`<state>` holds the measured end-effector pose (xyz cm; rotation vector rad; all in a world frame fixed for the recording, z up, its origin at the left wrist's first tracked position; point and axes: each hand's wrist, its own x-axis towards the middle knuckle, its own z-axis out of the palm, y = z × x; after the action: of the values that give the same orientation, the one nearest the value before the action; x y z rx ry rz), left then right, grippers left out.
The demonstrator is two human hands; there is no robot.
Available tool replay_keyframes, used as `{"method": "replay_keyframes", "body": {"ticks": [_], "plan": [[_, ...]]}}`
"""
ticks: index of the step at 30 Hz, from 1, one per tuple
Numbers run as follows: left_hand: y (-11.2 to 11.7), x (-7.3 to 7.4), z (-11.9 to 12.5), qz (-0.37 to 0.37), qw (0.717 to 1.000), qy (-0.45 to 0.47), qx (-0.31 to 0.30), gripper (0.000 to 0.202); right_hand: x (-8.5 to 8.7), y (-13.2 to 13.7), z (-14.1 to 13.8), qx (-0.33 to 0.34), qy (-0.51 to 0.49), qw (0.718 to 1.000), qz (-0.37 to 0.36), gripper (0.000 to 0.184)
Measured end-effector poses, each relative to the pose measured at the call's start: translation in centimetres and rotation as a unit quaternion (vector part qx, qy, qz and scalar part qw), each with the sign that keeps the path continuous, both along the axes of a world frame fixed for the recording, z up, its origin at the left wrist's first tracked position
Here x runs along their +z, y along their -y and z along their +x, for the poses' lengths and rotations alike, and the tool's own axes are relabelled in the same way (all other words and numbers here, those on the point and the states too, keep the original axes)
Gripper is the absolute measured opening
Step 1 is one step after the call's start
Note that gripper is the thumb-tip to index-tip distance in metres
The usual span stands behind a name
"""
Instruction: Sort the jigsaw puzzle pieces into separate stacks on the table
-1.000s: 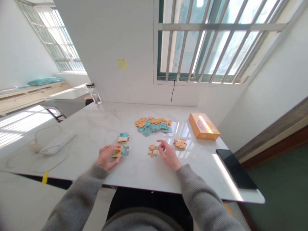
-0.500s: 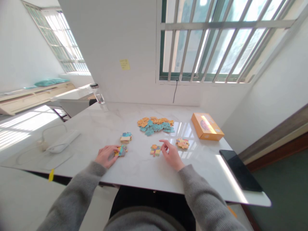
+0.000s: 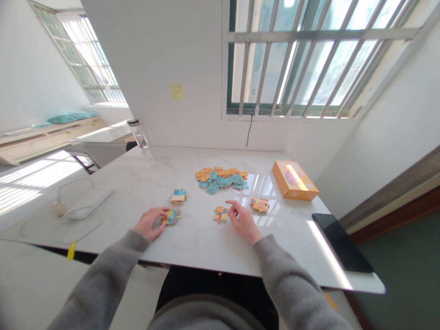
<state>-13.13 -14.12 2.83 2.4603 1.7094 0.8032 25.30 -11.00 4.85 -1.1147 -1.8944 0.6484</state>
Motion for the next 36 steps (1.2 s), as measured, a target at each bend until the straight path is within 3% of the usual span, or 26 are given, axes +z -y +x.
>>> {"method": "replay_keyframes", "body": {"ticks": [7,14,18,21,32,36], "plan": [[0.2,0.8,1.4,0.093,0.995,0.030,-0.031,0.018,-0.5,-0.3,0.0,0.002,0.120,0.990,0.071,0.037],[-1.9,0.6,9.3,0.033,0.979,0.039,-0.195,0.020,-0.3,-0.1,0.0,0.025,0.195,0.979,0.060,0.049],[-4.7,0.0,13.5,-0.003,0.971,0.027,-0.238,0.042,-0.6,-0.3,0.3,0.030,0.183,0.980,0.070,0.057],[-6.0,-0.2,15.4,-0.018,0.971,0.015,-0.239,0.054,-0.9,-0.5,0.5,0.033,0.173,0.980,0.088,0.063],[-6.6,-0.4,15.9,-0.007,0.966,0.046,-0.252,0.038,-1.4,-0.6,0.6,0.037,0.195,0.973,0.114,0.070],[-6.2,-0.2,15.7,0.002,0.965,0.066,-0.252,0.052,-1.3,-0.7,0.8,0.041,0.169,0.977,0.121,0.071]]}}
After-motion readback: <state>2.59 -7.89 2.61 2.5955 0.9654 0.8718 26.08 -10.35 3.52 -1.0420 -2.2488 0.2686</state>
